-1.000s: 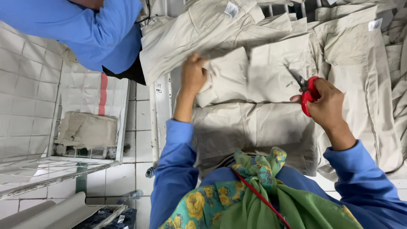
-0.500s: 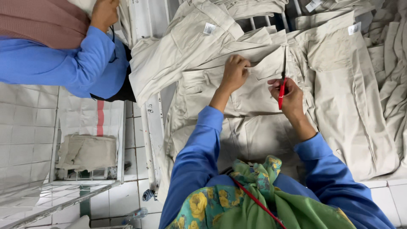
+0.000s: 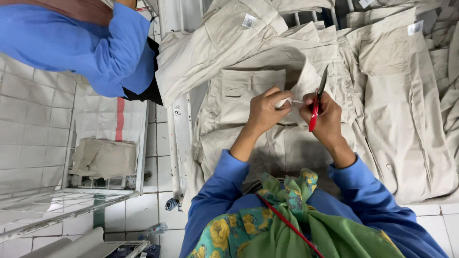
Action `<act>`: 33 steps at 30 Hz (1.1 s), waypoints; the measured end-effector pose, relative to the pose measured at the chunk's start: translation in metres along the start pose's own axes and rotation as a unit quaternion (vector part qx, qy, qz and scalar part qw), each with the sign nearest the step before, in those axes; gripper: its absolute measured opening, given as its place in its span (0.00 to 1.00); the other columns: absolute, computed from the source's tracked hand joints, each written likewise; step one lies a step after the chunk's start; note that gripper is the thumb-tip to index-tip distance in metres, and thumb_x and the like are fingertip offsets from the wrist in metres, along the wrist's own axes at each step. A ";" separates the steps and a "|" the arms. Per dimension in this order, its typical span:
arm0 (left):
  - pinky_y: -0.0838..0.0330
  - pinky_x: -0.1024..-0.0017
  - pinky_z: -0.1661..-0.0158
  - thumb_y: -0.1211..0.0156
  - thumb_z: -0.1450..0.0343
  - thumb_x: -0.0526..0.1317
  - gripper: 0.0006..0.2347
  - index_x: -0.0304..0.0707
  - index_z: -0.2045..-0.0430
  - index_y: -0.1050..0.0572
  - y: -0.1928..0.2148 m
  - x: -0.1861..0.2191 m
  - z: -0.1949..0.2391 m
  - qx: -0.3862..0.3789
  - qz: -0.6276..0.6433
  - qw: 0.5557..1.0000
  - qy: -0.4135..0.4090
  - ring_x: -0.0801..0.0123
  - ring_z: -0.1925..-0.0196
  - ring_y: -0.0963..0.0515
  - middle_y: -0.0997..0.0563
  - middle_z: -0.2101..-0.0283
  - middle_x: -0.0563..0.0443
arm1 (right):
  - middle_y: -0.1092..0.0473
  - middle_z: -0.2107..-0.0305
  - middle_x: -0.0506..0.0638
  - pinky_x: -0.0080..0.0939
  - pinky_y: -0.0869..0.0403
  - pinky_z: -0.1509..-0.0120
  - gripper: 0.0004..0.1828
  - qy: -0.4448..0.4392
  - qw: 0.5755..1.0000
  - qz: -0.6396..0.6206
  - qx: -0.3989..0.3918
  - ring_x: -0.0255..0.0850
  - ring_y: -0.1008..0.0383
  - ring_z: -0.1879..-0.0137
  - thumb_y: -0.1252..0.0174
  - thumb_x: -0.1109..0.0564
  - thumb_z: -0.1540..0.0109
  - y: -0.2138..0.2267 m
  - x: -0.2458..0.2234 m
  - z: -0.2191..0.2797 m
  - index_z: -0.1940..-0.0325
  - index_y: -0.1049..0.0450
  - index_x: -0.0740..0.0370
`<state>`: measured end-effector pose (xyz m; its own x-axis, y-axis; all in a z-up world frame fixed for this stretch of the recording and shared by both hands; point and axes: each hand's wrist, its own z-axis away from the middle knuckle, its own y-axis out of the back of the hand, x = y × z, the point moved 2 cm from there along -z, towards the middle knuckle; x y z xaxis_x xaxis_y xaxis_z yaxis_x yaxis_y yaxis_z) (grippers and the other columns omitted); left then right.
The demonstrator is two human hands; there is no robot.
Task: The person uses red-handled scissors to trim loose threads and tags from the waistband and seams of beige trousers laid out on a table. The person repeatedly picks up trousers, snips the excess fabric, and places them back on the pile.
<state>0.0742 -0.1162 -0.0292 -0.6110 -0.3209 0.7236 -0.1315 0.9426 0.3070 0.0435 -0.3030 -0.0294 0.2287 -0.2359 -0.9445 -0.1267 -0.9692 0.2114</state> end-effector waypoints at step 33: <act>0.25 0.79 0.58 0.38 0.31 0.30 0.13 0.26 0.53 0.21 0.006 0.025 0.070 0.035 0.601 0.712 0.362 0.74 0.58 0.18 0.17 0.58 0.46 | 0.35 0.77 0.49 0.43 0.36 0.66 0.30 0.283 0.864 0.413 -0.050 0.48 0.29 0.67 0.23 0.34 0.44 0.069 -0.009 0.005 0.72 0.31 0.57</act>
<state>0.0034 -0.1116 -0.0527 0.2433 0.7818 0.5740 0.0922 0.5705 -0.8161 0.0274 -0.3675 -0.0071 0.5391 -0.8197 -0.1935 -0.3943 -0.4487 0.8020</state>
